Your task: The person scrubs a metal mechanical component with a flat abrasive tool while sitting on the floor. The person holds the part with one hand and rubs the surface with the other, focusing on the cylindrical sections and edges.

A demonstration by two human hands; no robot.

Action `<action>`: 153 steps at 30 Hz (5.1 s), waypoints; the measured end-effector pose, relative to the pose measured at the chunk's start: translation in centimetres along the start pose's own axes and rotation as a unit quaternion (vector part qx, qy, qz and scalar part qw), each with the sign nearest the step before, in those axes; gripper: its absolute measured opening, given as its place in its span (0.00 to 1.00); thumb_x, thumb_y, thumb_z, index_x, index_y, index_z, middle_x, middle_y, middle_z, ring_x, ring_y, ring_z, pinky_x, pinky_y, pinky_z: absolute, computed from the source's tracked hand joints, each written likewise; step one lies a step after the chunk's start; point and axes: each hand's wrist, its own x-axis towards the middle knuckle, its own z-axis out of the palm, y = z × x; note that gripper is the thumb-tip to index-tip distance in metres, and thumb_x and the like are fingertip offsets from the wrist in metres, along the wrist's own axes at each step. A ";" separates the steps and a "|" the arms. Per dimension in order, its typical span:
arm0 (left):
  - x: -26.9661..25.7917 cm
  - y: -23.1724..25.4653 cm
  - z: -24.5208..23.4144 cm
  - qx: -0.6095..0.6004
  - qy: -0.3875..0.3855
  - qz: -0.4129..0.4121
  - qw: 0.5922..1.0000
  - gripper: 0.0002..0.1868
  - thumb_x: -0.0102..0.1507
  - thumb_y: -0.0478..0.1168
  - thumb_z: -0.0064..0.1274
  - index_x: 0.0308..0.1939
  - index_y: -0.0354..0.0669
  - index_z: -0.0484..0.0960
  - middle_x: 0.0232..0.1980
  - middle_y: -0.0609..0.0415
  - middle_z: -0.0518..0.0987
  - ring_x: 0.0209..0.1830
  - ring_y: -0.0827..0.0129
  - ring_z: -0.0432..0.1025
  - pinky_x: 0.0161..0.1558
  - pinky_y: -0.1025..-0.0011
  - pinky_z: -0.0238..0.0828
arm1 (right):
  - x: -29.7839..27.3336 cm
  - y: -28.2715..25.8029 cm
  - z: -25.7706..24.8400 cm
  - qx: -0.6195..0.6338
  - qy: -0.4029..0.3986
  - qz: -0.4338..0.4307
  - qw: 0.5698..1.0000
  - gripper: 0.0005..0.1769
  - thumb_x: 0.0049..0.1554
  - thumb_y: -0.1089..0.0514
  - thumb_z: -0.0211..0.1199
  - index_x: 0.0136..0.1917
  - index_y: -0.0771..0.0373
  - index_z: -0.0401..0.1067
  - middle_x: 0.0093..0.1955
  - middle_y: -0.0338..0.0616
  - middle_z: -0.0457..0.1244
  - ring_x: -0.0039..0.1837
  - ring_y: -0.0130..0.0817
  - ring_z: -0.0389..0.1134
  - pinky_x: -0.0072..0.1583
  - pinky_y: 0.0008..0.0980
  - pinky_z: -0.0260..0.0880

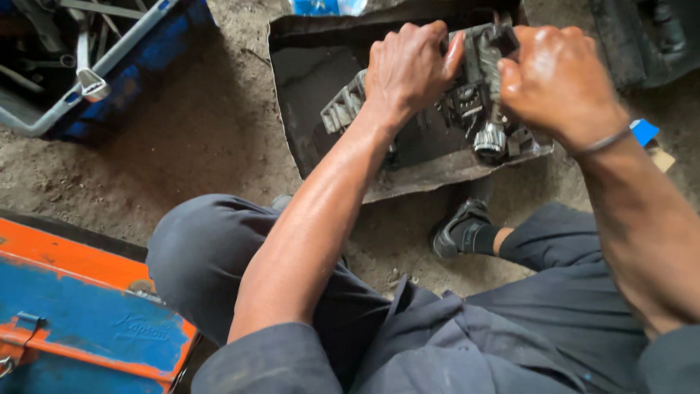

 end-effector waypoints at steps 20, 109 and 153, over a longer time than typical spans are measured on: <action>0.3 -0.4 -0.4 0.027 0.054 0.035 0.998 0.22 0.63 0.58 0.52 0.28 0.45 0.84 0.27 0.43 0.82 0.28 0.43 0.78 0.31 0.48 0.72 | 1.7 -1.5 -1.9 0.073 0.018 0.028 0.997 0.14 0.60 0.55 0.62 0.46 0.70 0.74 0.39 0.66 0.67 0.43 0.67 0.69 0.50 0.57 0.71; 1.0 0.7 -3.4 0.040 -0.043 -0.015 0.998 0.22 0.66 0.58 0.51 0.36 0.44 0.86 0.27 0.39 0.80 0.30 0.39 0.76 0.32 0.48 0.72 | -0.2 8.2 2.3 0.446 0.001 0.195 0.874 0.21 0.62 0.51 0.71 0.40 0.68 0.66 0.27 0.37 0.55 0.30 0.27 0.53 0.32 0.34 0.51; 0.3 1.3 -3.1 0.064 -0.042 -0.003 0.997 0.22 0.67 0.58 0.52 0.34 0.43 0.85 0.29 0.39 0.81 0.32 0.40 0.77 0.33 0.48 0.72 | 4.8 8.9 4.6 0.458 -0.066 -0.041 0.885 0.28 0.58 0.52 0.69 0.23 0.67 0.65 0.19 0.34 0.52 0.24 0.24 0.50 0.29 0.33 0.49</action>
